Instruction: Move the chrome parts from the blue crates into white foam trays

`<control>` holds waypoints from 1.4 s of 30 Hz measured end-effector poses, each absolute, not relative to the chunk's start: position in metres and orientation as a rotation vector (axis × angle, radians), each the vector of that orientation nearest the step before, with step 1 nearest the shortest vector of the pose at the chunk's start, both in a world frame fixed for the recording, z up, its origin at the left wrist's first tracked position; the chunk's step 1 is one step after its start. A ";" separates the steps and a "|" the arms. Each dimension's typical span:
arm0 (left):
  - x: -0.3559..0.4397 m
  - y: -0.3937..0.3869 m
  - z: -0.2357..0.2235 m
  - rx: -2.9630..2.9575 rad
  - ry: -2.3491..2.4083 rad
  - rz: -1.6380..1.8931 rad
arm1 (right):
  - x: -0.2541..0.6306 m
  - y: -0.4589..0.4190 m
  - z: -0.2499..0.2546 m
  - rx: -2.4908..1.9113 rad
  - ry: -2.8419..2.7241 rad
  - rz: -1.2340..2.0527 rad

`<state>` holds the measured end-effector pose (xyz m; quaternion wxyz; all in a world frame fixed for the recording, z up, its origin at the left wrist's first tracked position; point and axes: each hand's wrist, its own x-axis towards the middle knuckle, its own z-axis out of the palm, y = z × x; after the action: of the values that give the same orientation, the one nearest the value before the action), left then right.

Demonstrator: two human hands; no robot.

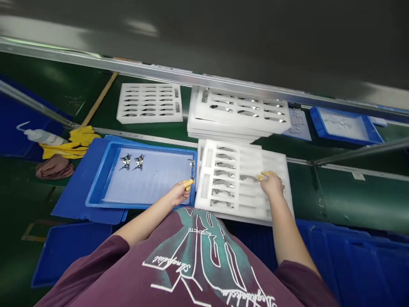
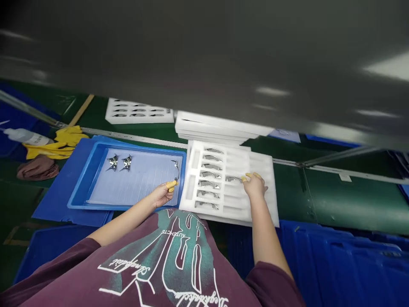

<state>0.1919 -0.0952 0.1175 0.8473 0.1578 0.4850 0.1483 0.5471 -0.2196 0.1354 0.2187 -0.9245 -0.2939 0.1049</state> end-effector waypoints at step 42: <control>0.061 -0.001 0.039 0.123 1.470 0.529 | 0.246 -0.128 0.106 -1.810 -0.230 1.219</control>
<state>0.0614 -0.0006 0.0388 0.7085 0.0554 0.6619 0.2382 0.2460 -0.1281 0.1059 0.4561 -0.7342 -0.0934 0.4942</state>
